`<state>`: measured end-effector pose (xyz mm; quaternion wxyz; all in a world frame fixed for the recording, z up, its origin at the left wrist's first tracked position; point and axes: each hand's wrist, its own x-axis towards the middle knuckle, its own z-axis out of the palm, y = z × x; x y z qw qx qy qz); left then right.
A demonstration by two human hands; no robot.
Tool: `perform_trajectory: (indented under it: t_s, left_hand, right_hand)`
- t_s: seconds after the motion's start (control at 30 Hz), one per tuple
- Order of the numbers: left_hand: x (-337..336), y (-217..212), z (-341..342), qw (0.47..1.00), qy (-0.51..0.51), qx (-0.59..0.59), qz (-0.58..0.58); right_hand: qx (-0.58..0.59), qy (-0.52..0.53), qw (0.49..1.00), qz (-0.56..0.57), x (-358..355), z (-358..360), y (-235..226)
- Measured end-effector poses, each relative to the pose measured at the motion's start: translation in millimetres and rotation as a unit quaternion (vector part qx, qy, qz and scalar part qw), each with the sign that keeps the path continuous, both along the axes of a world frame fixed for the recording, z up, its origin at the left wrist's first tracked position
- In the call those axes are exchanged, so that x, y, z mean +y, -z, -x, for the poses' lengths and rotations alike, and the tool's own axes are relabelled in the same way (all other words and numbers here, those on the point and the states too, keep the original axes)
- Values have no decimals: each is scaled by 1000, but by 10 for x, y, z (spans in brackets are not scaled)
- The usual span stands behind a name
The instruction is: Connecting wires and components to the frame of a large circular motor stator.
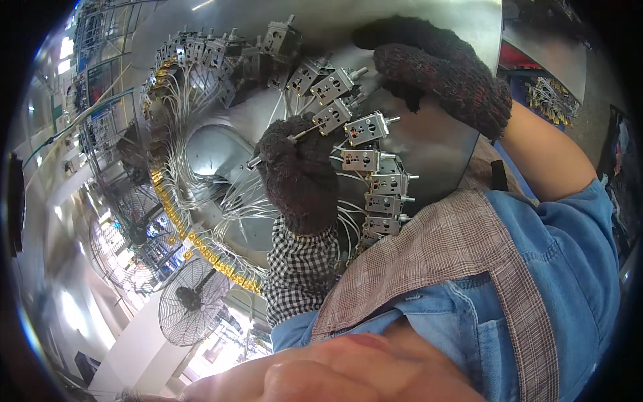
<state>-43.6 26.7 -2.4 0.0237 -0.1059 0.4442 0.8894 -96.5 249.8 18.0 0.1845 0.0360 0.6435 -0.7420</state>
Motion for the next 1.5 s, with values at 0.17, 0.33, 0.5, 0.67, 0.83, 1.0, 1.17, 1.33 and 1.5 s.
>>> perform_trajectory:
  t_s: [0.17,0.33,0.5,0.67,0.83,1.0,1.17,1.33,1.5]
  left_hand:
    - [-27,2,0,998,13,-24,-53]
    - [44,-50,31,1000,6,-5,-27]
    - [25,-17,-16,999,-14,-15,-30]
    - [-53,-40,11,997,1,-81,-1]
    - [19,-33,-15,999,-34,-21,0]
    - [42,-99,53,996,26,5,-90]
    - [34,-241,106,985,106,-36,-131]
    - [20,-181,87,992,70,-51,-93]
    - [-49,-31,-1,997,21,-30,-67]
  right_hand:
    - [-37,-29,999,3,73,27,-46]
    - [23,-4,1000,-19,2,26,4]
    - [33,-48,998,-20,26,52,-39]
    - [38,-41,997,-51,18,39,-2]
    - [-32,-8,999,-44,-18,38,-28]
    - [-13,-13,1000,-1,13,21,30]
    - [-33,-5,999,0,2,6,-3]
    - [-12,-1,1000,10,20,-4,16]
    - [42,6,999,-17,-21,4,5]
